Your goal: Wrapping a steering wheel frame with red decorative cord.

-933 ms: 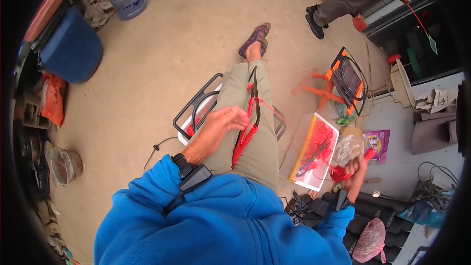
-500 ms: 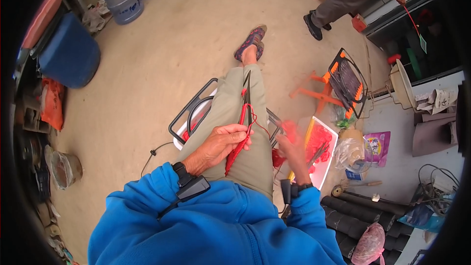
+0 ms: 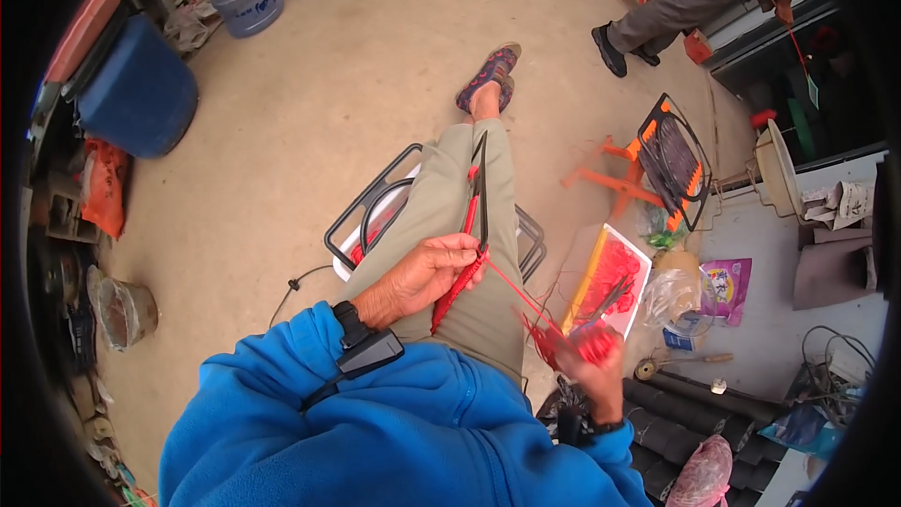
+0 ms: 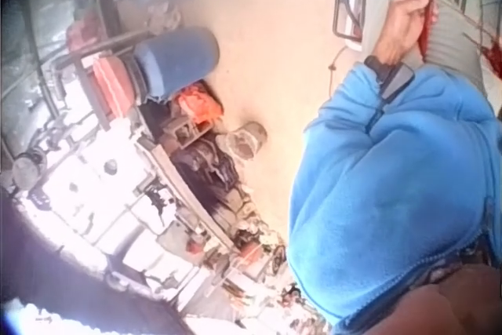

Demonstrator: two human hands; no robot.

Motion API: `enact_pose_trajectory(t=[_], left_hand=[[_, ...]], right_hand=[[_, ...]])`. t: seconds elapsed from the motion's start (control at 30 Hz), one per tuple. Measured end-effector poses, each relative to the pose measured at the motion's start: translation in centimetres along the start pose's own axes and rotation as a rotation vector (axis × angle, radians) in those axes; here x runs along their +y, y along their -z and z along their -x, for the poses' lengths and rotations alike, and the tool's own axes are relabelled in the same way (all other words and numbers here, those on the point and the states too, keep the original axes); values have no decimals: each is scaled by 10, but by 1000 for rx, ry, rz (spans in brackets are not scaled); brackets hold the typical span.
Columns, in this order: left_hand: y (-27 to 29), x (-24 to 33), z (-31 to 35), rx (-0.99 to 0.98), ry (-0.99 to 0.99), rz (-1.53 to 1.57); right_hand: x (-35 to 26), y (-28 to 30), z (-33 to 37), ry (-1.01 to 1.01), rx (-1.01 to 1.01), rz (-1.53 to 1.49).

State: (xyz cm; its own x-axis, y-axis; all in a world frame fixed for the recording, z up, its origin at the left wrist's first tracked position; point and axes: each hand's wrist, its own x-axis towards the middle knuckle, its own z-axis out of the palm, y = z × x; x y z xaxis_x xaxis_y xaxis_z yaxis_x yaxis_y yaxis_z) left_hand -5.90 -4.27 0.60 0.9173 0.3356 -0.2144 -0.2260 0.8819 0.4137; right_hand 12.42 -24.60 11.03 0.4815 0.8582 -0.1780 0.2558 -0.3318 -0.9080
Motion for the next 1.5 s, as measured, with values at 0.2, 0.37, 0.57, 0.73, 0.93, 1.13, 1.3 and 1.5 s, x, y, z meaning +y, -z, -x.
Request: enact_pose_trajectory(t=[0.2, 0.37, 0.57, 0.73, 0.93, 1.13, 1.3, 1.5], left_hand=[[-13, 2, -5, 9, 10, 95], [-12, 1, -7, -11, 40, 46], [-7, 3, -6, 48, 35, 138], [-11, 10, 1, 59, 23, 86], [-12, 8, 4, 0, -19, -103], [-13, 3, 3, 15, -64, -97], [-10, 15, 12, 136, -114, -164], [-20, 59, 3, 339, -418, -601]], right_hand=[[2, 19, 33, -239, 50, -297], [3, 9, 27, -160, 4, -642], [16, 2, 21, -71, 48, -685], [38, -7, 26, -186, 82, -692], [16, -4, 33, -165, 63, -622], [64, -5, 17, -242, 8, -759], [80, 11, -44, 62, 39, 377], [-23, -27, -116, 358, 20, 651]])
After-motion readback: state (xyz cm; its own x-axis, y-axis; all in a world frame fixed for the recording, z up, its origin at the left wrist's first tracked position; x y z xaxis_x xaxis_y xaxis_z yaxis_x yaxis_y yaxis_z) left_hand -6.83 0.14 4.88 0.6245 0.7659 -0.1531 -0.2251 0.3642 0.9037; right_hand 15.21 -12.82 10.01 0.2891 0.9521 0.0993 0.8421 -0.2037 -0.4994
